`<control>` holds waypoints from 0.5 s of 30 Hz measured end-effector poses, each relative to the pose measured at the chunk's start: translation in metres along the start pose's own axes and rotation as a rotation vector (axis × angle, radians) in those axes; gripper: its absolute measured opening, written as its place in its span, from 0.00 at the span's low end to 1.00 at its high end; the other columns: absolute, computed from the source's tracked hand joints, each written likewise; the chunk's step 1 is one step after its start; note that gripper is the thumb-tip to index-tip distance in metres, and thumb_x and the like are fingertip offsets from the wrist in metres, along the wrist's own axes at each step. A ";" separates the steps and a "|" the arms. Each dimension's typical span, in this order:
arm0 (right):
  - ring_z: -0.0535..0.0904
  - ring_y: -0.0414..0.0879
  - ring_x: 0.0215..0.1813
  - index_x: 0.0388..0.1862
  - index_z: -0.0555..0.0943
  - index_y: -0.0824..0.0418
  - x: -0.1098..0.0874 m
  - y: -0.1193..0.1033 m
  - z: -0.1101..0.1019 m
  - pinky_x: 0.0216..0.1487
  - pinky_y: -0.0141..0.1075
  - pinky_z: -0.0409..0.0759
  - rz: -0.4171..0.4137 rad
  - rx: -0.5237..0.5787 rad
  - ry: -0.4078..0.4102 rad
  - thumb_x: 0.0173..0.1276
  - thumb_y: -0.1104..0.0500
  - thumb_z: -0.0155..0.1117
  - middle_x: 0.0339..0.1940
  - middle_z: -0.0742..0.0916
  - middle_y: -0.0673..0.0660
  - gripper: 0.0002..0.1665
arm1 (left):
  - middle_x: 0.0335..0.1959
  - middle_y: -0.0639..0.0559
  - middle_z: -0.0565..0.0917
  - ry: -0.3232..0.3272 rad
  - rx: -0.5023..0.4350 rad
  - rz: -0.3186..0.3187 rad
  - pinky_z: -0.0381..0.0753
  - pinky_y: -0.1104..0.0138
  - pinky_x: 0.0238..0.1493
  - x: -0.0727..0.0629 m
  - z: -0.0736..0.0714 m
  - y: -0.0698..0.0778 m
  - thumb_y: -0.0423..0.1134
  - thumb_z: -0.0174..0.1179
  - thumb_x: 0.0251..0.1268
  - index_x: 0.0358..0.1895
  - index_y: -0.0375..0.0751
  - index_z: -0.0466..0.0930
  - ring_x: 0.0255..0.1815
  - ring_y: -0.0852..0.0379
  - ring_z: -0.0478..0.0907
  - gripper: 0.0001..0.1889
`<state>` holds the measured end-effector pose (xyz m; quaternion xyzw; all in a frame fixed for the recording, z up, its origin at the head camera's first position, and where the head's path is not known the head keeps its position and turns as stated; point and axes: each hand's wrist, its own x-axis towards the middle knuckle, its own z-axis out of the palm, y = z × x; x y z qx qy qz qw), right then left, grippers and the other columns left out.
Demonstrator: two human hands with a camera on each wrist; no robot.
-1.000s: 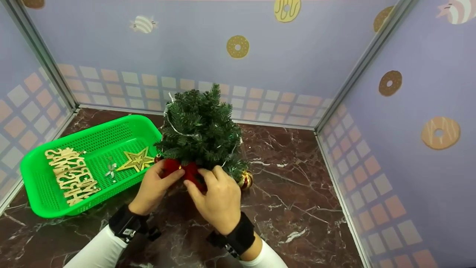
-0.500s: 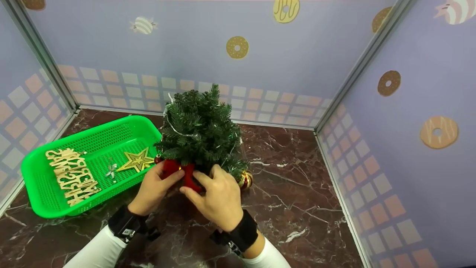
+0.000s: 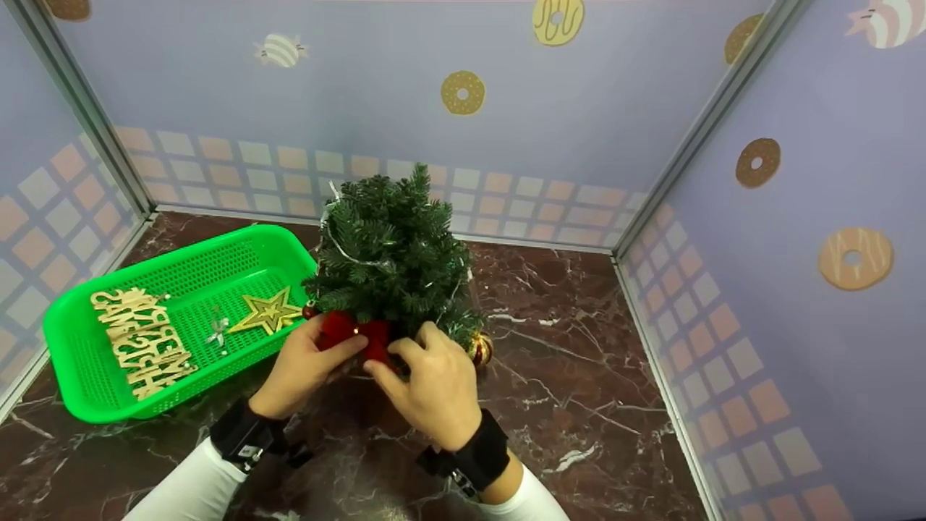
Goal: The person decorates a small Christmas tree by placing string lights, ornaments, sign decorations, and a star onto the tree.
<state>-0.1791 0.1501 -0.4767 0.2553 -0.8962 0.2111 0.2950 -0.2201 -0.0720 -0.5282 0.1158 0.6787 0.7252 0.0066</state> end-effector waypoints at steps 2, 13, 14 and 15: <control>0.62 0.37 0.29 0.40 0.91 0.52 0.000 0.000 0.002 0.32 0.31 0.62 0.010 0.001 0.022 0.67 0.43 0.81 0.32 0.72 0.49 0.15 | 0.25 0.54 0.81 -0.026 -0.032 -0.038 0.73 0.69 0.24 0.000 -0.002 0.001 0.49 0.76 0.68 0.52 0.44 0.85 0.20 0.58 0.73 0.17; 0.62 0.39 0.30 0.34 0.89 0.52 0.001 -0.003 0.009 0.31 0.34 0.64 -0.001 -0.022 0.109 0.62 0.52 0.84 0.31 0.71 0.51 0.10 | 0.19 0.54 0.78 0.050 -0.091 0.072 0.68 0.69 0.23 -0.002 -0.005 -0.002 0.43 0.75 0.69 0.32 0.37 0.87 0.18 0.60 0.70 0.13; 0.62 0.39 0.30 0.34 0.89 0.52 0.001 -0.004 0.009 0.31 0.34 0.64 0.001 -0.019 0.113 0.62 0.52 0.84 0.31 0.71 0.51 0.10 | 0.19 0.54 0.78 0.051 -0.081 0.069 0.68 0.70 0.23 -0.002 -0.004 -0.002 0.44 0.76 0.69 0.32 0.38 0.87 0.19 0.60 0.70 0.14; 0.62 0.39 0.30 0.33 0.89 0.52 0.001 -0.004 0.010 0.31 0.34 0.64 0.006 -0.016 0.113 0.63 0.51 0.84 0.31 0.71 0.51 0.10 | 0.19 0.54 0.79 0.048 -0.067 0.061 0.69 0.70 0.23 -0.002 -0.004 -0.002 0.45 0.76 0.68 0.32 0.38 0.88 0.19 0.61 0.71 0.14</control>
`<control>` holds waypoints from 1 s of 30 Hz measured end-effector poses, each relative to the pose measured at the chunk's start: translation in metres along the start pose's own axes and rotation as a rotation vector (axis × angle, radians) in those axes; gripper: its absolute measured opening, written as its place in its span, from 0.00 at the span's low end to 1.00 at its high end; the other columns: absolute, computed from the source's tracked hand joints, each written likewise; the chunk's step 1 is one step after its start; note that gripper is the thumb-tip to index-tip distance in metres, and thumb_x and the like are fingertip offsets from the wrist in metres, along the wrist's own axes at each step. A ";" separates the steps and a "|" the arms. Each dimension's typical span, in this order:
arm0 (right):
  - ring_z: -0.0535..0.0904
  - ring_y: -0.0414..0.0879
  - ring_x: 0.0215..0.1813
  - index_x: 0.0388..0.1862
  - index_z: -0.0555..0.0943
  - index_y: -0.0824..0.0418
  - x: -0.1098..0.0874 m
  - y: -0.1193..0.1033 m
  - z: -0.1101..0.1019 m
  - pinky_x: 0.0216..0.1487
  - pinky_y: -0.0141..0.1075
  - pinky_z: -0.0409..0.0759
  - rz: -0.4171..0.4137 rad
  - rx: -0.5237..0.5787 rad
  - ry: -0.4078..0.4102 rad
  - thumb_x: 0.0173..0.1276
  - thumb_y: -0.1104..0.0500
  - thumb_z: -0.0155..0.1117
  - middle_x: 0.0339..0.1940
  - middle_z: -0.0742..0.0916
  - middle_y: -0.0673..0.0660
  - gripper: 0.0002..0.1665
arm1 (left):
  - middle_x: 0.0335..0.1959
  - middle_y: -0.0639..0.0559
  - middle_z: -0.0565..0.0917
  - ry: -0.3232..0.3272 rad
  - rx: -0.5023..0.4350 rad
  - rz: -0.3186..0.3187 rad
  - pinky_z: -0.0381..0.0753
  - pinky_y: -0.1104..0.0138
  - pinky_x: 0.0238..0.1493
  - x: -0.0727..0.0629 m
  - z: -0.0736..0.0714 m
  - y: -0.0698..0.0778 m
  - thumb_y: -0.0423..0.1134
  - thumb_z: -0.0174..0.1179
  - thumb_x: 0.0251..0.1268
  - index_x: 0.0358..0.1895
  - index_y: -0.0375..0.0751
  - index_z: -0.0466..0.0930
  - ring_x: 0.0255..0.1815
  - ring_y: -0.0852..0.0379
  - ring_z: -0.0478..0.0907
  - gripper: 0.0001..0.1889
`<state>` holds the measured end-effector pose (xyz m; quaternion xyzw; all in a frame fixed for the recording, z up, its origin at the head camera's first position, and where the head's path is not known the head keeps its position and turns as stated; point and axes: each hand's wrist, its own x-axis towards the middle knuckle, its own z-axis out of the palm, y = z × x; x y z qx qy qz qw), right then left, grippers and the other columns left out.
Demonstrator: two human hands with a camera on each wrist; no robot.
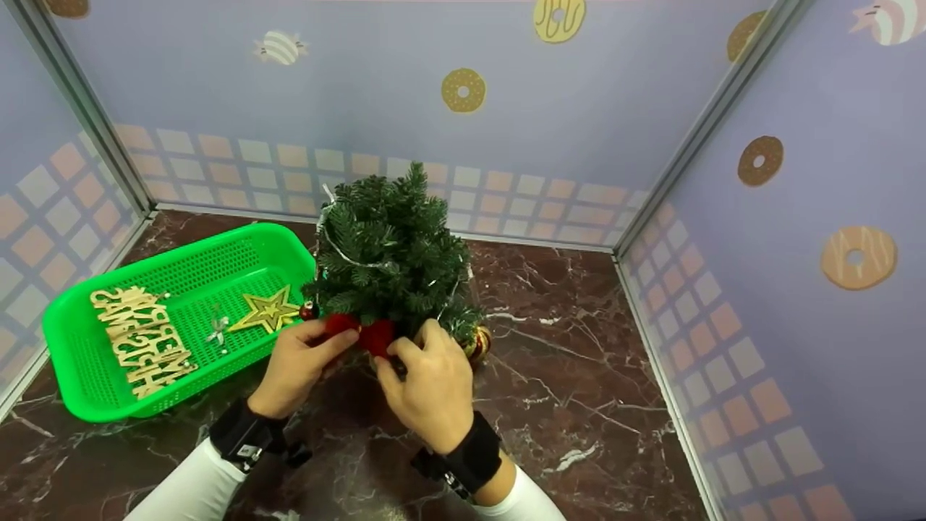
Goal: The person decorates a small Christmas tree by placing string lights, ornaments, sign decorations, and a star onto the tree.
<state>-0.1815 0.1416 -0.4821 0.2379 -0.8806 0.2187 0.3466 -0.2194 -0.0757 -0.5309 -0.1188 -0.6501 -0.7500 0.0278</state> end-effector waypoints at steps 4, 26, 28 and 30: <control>0.61 0.39 0.29 0.33 0.89 0.52 0.000 -0.002 0.001 0.31 0.34 0.64 0.007 -0.007 0.011 0.65 0.50 0.82 0.31 0.71 0.51 0.10 | 0.19 0.53 0.80 -0.025 0.053 -0.039 0.70 0.69 0.21 0.001 0.001 0.000 0.48 0.77 0.67 0.32 0.42 0.88 0.17 0.60 0.71 0.14; 0.69 0.39 0.35 0.41 0.83 0.54 -0.002 -0.005 -0.013 0.34 0.33 0.71 0.078 0.079 0.021 0.65 0.47 0.83 0.44 0.76 0.56 0.18 | 0.34 0.49 0.90 -0.035 0.029 -0.075 0.77 0.68 0.30 0.000 0.004 0.004 0.47 0.74 0.70 0.48 0.44 0.90 0.29 0.56 0.82 0.12; 0.70 0.40 0.37 0.44 0.84 0.53 -0.002 -0.005 -0.016 0.36 0.34 0.71 0.080 0.097 0.027 0.66 0.46 0.82 0.46 0.76 0.56 0.18 | 0.40 0.49 0.91 -0.035 0.053 -0.062 0.79 0.68 0.36 -0.002 0.002 0.005 0.47 0.74 0.71 0.50 0.46 0.90 0.36 0.54 0.85 0.12; 0.71 0.40 0.39 0.46 0.84 0.53 -0.002 -0.004 -0.019 0.39 0.34 0.72 0.077 0.114 0.035 0.66 0.46 0.82 0.48 0.77 0.56 0.19 | 0.43 0.51 0.91 -0.031 0.091 -0.042 0.79 0.67 0.40 -0.004 0.001 0.006 0.48 0.74 0.71 0.51 0.49 0.90 0.40 0.54 0.85 0.12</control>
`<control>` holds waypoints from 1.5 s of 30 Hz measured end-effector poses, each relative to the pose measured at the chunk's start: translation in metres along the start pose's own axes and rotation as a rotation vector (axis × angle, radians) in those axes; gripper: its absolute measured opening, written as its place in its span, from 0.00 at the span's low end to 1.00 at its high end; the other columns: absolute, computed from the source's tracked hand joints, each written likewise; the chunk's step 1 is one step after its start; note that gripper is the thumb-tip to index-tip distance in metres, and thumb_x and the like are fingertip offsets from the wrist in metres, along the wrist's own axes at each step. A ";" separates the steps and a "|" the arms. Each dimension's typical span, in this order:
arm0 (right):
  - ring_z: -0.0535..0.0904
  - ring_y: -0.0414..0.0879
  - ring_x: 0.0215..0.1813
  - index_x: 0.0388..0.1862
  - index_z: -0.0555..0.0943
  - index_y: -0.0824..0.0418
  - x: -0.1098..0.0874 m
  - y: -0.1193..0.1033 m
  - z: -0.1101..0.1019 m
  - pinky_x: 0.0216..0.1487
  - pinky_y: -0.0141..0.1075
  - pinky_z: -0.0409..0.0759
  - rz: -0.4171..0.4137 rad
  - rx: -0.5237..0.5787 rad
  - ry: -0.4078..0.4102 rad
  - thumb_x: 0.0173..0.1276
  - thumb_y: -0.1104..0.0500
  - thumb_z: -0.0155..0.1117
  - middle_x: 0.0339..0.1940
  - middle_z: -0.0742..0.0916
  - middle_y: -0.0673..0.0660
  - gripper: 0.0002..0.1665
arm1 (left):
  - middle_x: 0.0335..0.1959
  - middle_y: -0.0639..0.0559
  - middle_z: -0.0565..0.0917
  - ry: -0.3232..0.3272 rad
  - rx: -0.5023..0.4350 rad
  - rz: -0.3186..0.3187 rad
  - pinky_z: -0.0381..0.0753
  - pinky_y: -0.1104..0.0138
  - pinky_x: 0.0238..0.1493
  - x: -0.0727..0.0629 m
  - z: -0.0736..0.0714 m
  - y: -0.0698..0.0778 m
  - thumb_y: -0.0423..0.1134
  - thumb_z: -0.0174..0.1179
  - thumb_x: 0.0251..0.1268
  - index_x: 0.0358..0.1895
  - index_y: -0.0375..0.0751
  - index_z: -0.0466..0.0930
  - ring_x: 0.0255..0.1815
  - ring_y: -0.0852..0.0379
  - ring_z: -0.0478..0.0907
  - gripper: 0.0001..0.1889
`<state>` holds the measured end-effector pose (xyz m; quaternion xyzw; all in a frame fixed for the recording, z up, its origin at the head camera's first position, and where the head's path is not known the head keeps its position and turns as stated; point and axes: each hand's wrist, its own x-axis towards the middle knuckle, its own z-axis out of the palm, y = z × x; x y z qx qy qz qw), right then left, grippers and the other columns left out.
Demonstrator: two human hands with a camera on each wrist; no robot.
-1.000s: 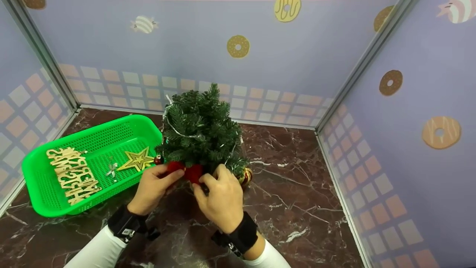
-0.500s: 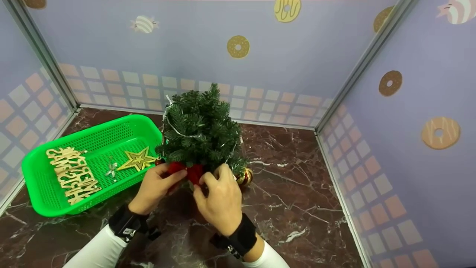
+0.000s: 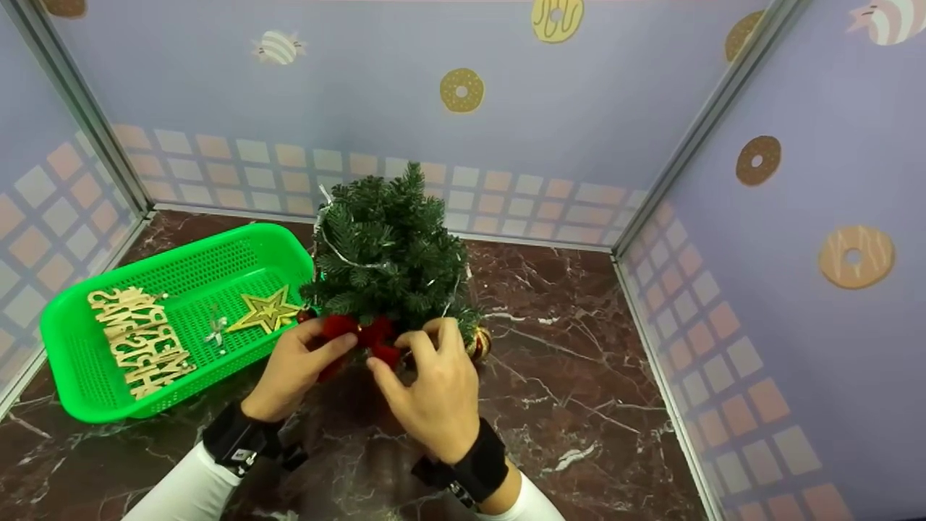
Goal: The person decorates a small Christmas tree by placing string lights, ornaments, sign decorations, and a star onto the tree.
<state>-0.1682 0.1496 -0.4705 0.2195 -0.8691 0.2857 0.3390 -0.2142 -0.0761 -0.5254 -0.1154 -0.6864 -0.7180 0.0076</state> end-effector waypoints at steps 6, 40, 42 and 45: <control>0.71 0.41 0.42 0.48 0.85 0.56 0.001 0.010 -0.004 0.45 0.32 0.72 -0.026 0.109 0.063 0.69 0.51 0.80 0.49 0.78 0.58 0.16 | 0.39 0.55 0.87 0.045 0.160 0.086 0.75 0.67 0.43 -0.011 -0.008 0.004 0.48 0.71 0.74 0.47 0.54 0.88 0.38 0.56 0.81 0.06; 0.79 0.44 0.34 0.46 0.84 0.63 -0.068 0.121 0.057 0.36 0.36 0.80 0.242 0.049 0.105 0.59 0.73 0.66 0.38 0.85 0.56 0.16 | 0.55 0.40 0.83 0.235 0.659 -0.077 0.72 0.54 0.58 -0.016 -0.191 0.017 0.64 0.51 0.84 0.63 0.38 0.81 0.56 0.47 0.78 0.31; 0.84 0.49 0.37 0.50 0.85 0.64 -0.072 0.115 0.066 0.40 0.43 0.84 0.222 0.049 0.071 0.58 0.72 0.68 0.41 0.88 0.58 0.19 | 0.57 0.38 0.82 0.236 0.677 -0.093 0.71 0.52 0.59 -0.015 -0.204 0.016 0.65 0.49 0.84 0.65 0.36 0.79 0.57 0.45 0.76 0.33; 0.87 0.52 0.38 0.46 0.86 0.63 -0.077 0.108 0.080 0.41 0.50 0.85 0.188 0.035 0.037 0.60 0.68 0.73 0.37 0.89 0.59 0.15 | 0.59 0.36 0.80 0.230 0.705 -0.111 0.70 0.50 0.60 -0.016 -0.220 0.014 0.65 0.46 0.85 0.68 0.34 0.76 0.57 0.43 0.75 0.36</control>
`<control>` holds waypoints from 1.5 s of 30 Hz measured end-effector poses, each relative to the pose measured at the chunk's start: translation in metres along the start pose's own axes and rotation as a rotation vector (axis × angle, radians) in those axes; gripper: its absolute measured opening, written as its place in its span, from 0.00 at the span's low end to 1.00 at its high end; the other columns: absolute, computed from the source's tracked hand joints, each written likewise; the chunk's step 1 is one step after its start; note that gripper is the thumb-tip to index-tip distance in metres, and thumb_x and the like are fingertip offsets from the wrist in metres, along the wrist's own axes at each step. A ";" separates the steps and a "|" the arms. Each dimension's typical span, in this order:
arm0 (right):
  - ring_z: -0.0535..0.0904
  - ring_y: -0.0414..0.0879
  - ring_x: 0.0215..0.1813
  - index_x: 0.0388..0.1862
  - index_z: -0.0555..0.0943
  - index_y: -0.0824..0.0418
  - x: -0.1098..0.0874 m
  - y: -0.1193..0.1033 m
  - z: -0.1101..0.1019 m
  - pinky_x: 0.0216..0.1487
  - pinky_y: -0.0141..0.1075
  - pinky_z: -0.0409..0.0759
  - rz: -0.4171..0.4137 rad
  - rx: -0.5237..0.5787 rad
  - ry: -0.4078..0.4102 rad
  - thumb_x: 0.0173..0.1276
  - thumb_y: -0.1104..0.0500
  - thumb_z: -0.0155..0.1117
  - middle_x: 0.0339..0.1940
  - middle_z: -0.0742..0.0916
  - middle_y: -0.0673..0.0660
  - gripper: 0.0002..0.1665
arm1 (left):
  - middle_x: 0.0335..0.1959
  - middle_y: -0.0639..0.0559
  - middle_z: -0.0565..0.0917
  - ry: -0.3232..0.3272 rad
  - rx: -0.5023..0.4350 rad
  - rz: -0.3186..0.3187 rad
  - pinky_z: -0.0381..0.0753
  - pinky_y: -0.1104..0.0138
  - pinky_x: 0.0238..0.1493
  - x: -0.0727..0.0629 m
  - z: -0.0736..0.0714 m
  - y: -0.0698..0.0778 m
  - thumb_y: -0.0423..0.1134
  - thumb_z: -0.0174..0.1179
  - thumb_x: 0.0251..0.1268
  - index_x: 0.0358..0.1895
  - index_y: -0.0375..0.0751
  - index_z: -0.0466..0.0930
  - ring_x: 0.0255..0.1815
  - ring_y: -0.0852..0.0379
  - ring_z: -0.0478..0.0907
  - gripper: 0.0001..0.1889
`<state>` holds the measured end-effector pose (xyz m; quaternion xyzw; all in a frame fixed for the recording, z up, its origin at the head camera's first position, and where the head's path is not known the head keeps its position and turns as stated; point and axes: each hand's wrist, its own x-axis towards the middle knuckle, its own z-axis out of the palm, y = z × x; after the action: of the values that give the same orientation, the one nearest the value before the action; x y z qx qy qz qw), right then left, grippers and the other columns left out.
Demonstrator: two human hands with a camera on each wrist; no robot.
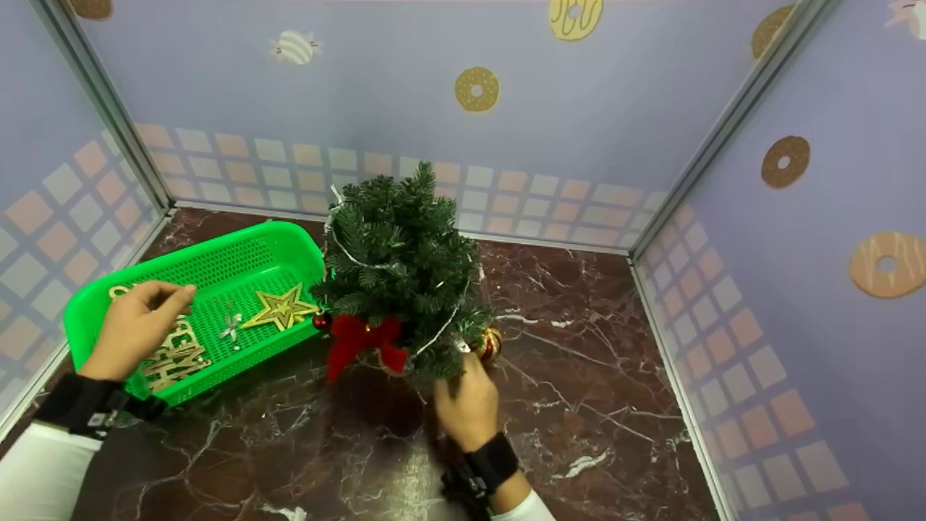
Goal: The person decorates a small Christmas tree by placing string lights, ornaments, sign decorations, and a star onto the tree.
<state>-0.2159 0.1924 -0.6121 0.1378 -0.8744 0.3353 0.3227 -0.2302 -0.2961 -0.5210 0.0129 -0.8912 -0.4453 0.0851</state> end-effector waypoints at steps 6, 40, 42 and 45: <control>0.67 0.36 0.23 0.40 0.80 0.55 -0.001 -0.004 0.021 0.27 0.37 0.69 0.021 0.061 -0.121 0.67 0.58 0.78 0.20 0.72 0.44 0.12 | 0.64 0.31 0.75 -0.094 0.041 -0.058 0.72 0.42 0.62 0.011 -0.009 -0.025 0.69 0.45 0.83 0.72 0.31 0.71 0.62 0.36 0.73 0.41; 0.69 0.38 0.24 0.53 0.89 0.56 -0.011 -0.001 0.049 0.31 0.35 0.68 0.154 0.117 -0.429 0.78 0.46 0.69 0.18 0.73 0.44 0.17 | 0.62 0.23 0.79 -0.300 0.848 0.226 0.57 0.29 0.77 0.068 -0.010 -0.064 0.53 0.75 0.64 0.58 0.32 0.87 0.72 0.20 0.63 0.29; 0.67 0.38 0.24 0.55 0.89 0.55 -0.011 -0.001 0.049 0.33 0.35 0.67 0.155 0.124 -0.433 0.78 0.46 0.69 0.19 0.70 0.42 0.18 | 0.60 0.22 0.79 -0.295 0.843 0.234 0.55 0.29 0.78 0.069 -0.011 -0.065 0.53 0.77 0.62 0.54 0.32 0.87 0.71 0.19 0.63 0.28; 0.66 0.37 0.25 0.56 0.88 0.55 -0.012 0.000 0.048 0.33 0.34 0.65 0.149 0.131 -0.435 0.78 0.47 0.69 0.19 0.69 0.41 0.17 | 0.54 0.22 0.79 -0.261 0.808 0.257 0.48 0.29 0.81 0.070 -0.010 -0.064 0.53 0.80 0.57 0.45 0.34 0.88 0.69 0.18 0.63 0.25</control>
<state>-0.2295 0.1600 -0.6469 0.1625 -0.9073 0.3768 0.0914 -0.3004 -0.3497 -0.5559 -0.1220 -0.9914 -0.0448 0.0148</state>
